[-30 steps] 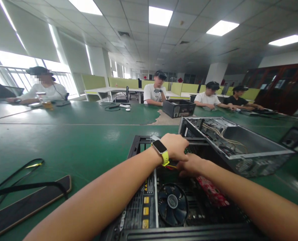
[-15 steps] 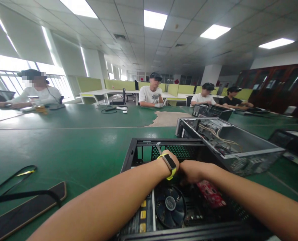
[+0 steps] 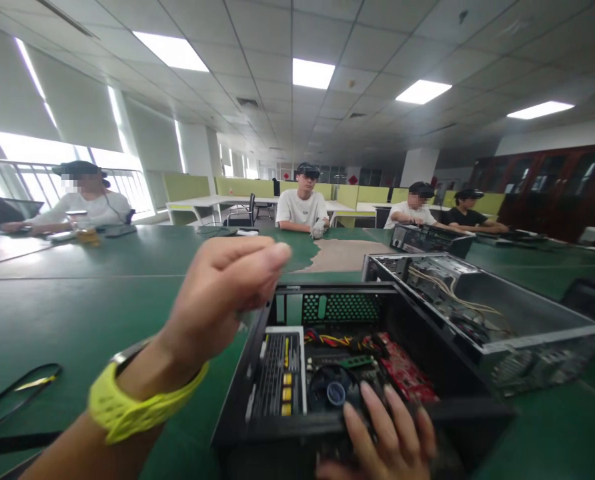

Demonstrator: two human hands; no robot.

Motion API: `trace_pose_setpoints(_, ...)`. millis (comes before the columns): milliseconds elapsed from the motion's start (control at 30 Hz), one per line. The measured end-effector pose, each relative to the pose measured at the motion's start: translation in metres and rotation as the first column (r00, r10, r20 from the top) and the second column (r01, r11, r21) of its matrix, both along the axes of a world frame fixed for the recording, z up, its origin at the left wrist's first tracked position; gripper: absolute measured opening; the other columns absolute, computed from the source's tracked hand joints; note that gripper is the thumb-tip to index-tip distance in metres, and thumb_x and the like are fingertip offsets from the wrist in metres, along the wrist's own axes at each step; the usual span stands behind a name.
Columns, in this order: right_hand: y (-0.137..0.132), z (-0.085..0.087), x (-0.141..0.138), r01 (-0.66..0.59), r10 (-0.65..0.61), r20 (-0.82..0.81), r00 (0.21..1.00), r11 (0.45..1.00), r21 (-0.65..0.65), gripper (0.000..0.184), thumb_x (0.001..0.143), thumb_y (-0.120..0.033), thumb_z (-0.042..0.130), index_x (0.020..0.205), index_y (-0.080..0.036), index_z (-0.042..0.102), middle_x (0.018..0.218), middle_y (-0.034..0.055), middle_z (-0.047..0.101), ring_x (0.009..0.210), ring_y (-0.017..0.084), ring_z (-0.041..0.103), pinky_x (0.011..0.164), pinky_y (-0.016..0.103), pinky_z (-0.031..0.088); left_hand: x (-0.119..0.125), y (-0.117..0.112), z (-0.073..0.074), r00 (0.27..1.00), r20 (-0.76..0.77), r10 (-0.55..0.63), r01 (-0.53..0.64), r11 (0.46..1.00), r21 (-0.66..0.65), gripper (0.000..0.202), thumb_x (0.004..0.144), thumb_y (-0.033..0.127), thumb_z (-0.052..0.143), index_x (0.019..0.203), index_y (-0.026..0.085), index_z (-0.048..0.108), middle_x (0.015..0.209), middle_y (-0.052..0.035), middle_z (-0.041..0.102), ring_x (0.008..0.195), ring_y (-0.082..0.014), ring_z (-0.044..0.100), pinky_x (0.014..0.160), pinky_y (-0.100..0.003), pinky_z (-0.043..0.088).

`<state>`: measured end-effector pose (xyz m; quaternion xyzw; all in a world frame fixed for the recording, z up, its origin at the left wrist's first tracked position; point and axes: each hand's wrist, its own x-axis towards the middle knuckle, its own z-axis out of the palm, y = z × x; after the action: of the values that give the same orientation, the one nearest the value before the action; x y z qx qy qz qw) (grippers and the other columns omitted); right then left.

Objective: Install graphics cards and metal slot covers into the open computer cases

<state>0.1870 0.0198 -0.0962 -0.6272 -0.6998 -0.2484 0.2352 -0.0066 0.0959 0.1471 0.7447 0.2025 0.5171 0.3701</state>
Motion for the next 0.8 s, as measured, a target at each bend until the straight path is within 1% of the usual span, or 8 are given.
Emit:
trace_pose_setpoints(133, 0.134, 0.086, -0.029, -0.198, -0.048, -0.563, 0.825, 0.909, -0.368, 0.054, 0.085, -0.035, 0.055, 0.136, -0.026, 0.039, 0.146, 0.0092, 0.033, 0.137, 0.032, 0.018, 0.112, 0.051, 0.007, -0.013, 0.007, -0.017, 0.952, 0.304, 0.033, 0.005, 0.992, -0.123, 0.039, 0.078, 0.035, 0.054, 0.046, 0.018, 0.040, 0.043, 0.0051, 0.027, 0.039, -0.0062, 0.026, 0.040, -0.023, 0.019)
trace_pose_setpoints(233, 0.179, 0.124, -0.049, -0.329, -0.149, -0.727, 0.670, 0.818, -0.471, 0.048, 0.096, -0.036, 0.022, 0.134, -0.012, 0.038, 0.139, 0.0177, 0.041, 0.129, 0.028, 0.037, 0.105, 0.046, 0.029, -0.002, 0.032, -0.044, 0.874, 0.485, 0.015, 0.129, 0.956, -0.262, 0.042, 0.077, 0.033, 0.056, 0.045, 0.017, 0.036, 0.042, 0.0064, 0.024, 0.037, -0.0053, 0.022, 0.038, -0.021, 0.015)
trace_pose_setpoints(333, 0.157, 0.110, -0.054, -0.635, -0.155, -0.863, 0.481, 0.617, -0.465, 0.069, 0.093, -0.048, -0.003, 0.120, -0.015, 0.051, 0.112, 0.0121, 0.063, 0.093, 0.019, 0.064, 0.078, 0.033, 0.051, 0.017, 0.058, -0.075, 0.716, 0.696, -0.045, 0.381, 0.861, -0.336, 0.047, 0.080, 0.038, 0.050, 0.043, 0.018, 0.029, 0.041, 0.0068, 0.019, 0.035, -0.0061, 0.017, 0.035, -0.021, 0.014)
trace_pose_setpoints(433, 0.106, 0.076, -0.036, -0.900, -0.273, -0.961, 0.045, 0.407, -0.158, 0.059, 0.090, -0.061, 0.021, 0.101, -0.017, 0.059, 0.077, 0.0044, 0.066, 0.056, 0.013, 0.063, 0.053, 0.025, 0.049, 0.047, 0.070, -0.106, 0.645, 0.763, -0.048, 0.499, 0.783, -0.372, 0.050, 0.082, 0.040, 0.046, 0.043, 0.018, 0.025, 0.039, 0.0071, 0.016, 0.034, -0.0067, 0.017, 0.036, -0.020, 0.017)
trace_pose_setpoints(533, 0.070, 0.057, 0.004, -0.845, -0.291, -0.931, -0.218, 0.534, 0.030, 0.036, 0.079, -0.050, 0.060, 0.077, -0.015, 0.055, 0.051, -0.0064, 0.047, 0.036, 0.005, 0.042, 0.041, 0.018, 0.035, 0.077, 0.067, -0.129, 0.787, 0.614, -0.064, 0.383, 0.831, -0.404, 0.047, 0.083, 0.042, 0.048, 0.045, 0.018, 0.036, 0.041, 0.0054, 0.029, 0.042, -0.0091, 0.037, 0.046, -0.022, 0.034)
trace_pose_setpoints(633, 0.057, 0.061, 0.054, -0.800, -0.285, -0.945, -0.162, 0.598, -0.043, 0.034, 0.075, -0.044, 0.067, 0.069, -0.014, 0.052, 0.046, -0.0102, 0.036, 0.035, 0.002, 0.030, 0.040, 0.018, 0.028, 0.090, 0.059, -0.141, 0.992, 0.081, -0.096, 0.116, 0.945, -0.307, 0.036, 0.083, 0.044, 0.049, 0.064, 0.015, 0.059, 0.061, 0.0003, 0.054, 0.061, -0.0119, 0.050, 0.058, -0.023, 0.038)
trace_pose_setpoints(733, 0.047, 0.078, 0.099, -0.735, -0.248, -0.968, 0.040, 0.649, -0.197, 0.036, 0.073, -0.046, 0.068, 0.069, -0.014, 0.054, 0.043, -0.0100, 0.035, 0.036, 0.002, 0.030, 0.040, 0.018, 0.025, 0.092, 0.051, -0.144, 0.850, -0.464, -0.250, 0.134, 0.954, -0.267, 0.041, 0.081, 0.051, 0.052, 0.066, 0.014, 0.062, 0.055, 0.0023, 0.052, 0.051, -0.0090, 0.043, 0.048, -0.021, 0.030)
trace_pose_setpoints(800, 0.033, 0.088, 0.119, -0.592, -0.207, -0.965, 0.158, 0.763, -0.261, 0.039, 0.073, -0.051, 0.066, 0.082, -0.014, 0.057, 0.051, -0.0059, 0.049, 0.039, 0.005, 0.042, 0.041, 0.018, 0.030, 0.100, 0.048, -0.144, 0.718, -0.538, -0.441, 0.238, 0.883, -0.405, 0.047, 0.080, 0.055, 0.050, 0.060, 0.014, 0.058, 0.046, 0.0044, 0.045, 0.042, -0.0069, 0.036, 0.042, -0.021, 0.025)
